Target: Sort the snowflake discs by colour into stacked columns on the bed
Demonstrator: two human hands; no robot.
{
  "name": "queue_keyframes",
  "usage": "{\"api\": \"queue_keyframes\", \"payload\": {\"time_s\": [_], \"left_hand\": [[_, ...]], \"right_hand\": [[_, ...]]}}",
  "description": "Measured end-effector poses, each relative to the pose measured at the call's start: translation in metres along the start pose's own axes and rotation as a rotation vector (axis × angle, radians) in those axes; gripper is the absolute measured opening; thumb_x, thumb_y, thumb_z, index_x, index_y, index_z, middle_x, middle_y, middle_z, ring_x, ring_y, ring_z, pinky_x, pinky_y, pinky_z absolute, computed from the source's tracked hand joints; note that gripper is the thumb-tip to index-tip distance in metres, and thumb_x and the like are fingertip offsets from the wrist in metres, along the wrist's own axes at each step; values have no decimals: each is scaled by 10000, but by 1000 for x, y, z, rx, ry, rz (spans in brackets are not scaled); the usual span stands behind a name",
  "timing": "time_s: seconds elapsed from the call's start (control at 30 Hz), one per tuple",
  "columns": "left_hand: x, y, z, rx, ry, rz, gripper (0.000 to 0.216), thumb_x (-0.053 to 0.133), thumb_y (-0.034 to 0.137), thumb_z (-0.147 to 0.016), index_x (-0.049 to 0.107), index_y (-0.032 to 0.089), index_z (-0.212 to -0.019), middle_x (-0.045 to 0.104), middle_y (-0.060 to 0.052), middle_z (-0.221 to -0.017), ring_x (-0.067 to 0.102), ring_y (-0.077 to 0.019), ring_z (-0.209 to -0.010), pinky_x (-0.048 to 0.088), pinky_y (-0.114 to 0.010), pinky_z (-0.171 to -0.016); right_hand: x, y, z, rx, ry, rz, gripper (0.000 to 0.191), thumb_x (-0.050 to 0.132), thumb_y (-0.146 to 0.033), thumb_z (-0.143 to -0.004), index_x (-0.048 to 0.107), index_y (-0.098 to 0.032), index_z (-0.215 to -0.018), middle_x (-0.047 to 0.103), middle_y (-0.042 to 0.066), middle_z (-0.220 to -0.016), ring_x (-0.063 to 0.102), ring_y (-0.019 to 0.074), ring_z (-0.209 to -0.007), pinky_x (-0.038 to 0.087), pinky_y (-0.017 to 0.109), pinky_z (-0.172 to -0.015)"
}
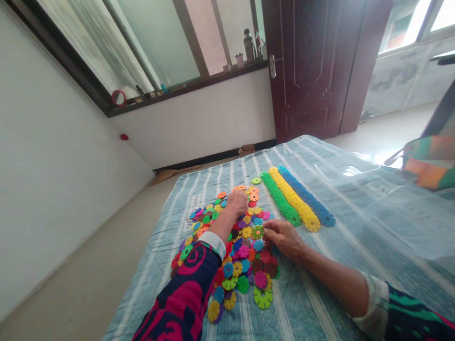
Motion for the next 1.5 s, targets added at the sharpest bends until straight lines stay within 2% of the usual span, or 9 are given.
{"api": "queue_keyframes", "payload": {"time_s": [0.27, 0.43, 0.5, 0.6, 0.7, 0.83, 1.0, 1.27, 1.5], "left_hand": [[-16, -13, 10, 11, 159, -8, 273, 400, 116, -845, 646, 78, -956, 623, -201, -1032, 534, -301, -1065, 415, -407, -928], [-34, -4, 16, 38, 244, 154, 246, 398, 164, -863, 639, 144, -817, 638, -123, -903, 572, -246, -947, 426, -357, -904], [-37, 13, 22, 121, 218, 376, 274, 380, 199, -883, 633, 164, -784, 638, -60, -805, 587, -192, -833, 452, -299, -817], [-38, 48, 31, 285, 59, 657, 267, 415, 247, -870, 643, 159, -763, 627, -6, -702, 575, -138, -698, 445, -237, -681], [-39, 79, 37, 380, -72, 726, 244, 446, 219, -833, 657, 152, -732, 650, -1, -683, 580, -122, -666, 427, -214, -625], [-40, 108, 35, 395, -101, 524, 234, 460, 163, -791, 669, 151, -688, 665, -28, -672, 592, -137, -651, 422, -225, -613], [-38, 127, 30, 337, -103, 303, 256, 459, 186, -811, 707, 145, -767, 705, -91, -769, 645, -203, -728, 439, -274, -643], [-38, 122, 35, 211, -105, 292, 214, 529, 289, -833, 648, 155, -951, 714, -101, -883, 667, -235, -837, 467, -293, -692], [-32, 133, 43, 237, -117, 264, 423, 658, 413, -756, 556, 145, -1067, 702, -125, -922, 672, -292, -888, 480, -328, -712]], "right_hand": [[0, -3, 0, -79, 9, 124, 136, 513, -261, -795, 598, -193, -714, 570, -37, -576, 530, 105, -530, 420, 213, -533], [7, -21, 12, -289, 48, 335, 156, 476, -202, -811, 582, -200, -697, 542, -31, -591, 490, 101, -544, 362, 213, -541], [17, -28, 20, -431, 2, 445, 147, 469, -176, -803, 566, -205, -695, 530, -30, -583, 469, 103, -530, 338, 224, -534], [34, -30, 33, -629, -126, 607, 101, 489, -165, -767, 533, -216, -691, 513, -37, -551, 431, 108, -481, 301, 246, -502], [44, -26, 40, -721, -213, 712, 69, 506, -175, -732, 503, -224, -683, 492, -47, -521, 409, 113, -447, 271, 261, -473], [43, -22, 40, -701, -208, 741, 52, 501, -200, -730, 494, -225, -686, 506, -40, -519, 413, 116, -443, 273, 259, -468], [41, -21, 38, -652, -221, 762, 22, 516, -198, -715, 530, -216, -716, 517, -34, -523, 411, 116, -441, 259, 258, -465], [42, -19, 37, -623, -243, 749, 23, 538, -202, -707, 534, -219, -691, 510, -35, -521, 388, 112, -439, 256, 258, -464], [41, -13, 37, -619, -237, 734, 18, 540, -198, -692, 549, -213, -693, 503, -31, -529, 383, 108, -454, 266, 251, -470]]}}
Point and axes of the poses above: each hand's wrist, its own z-axis away from the middle knuckle, its own x-axis out of the palm, y = z × x, the point moved 4 cm from there along -z, towards the middle knuckle
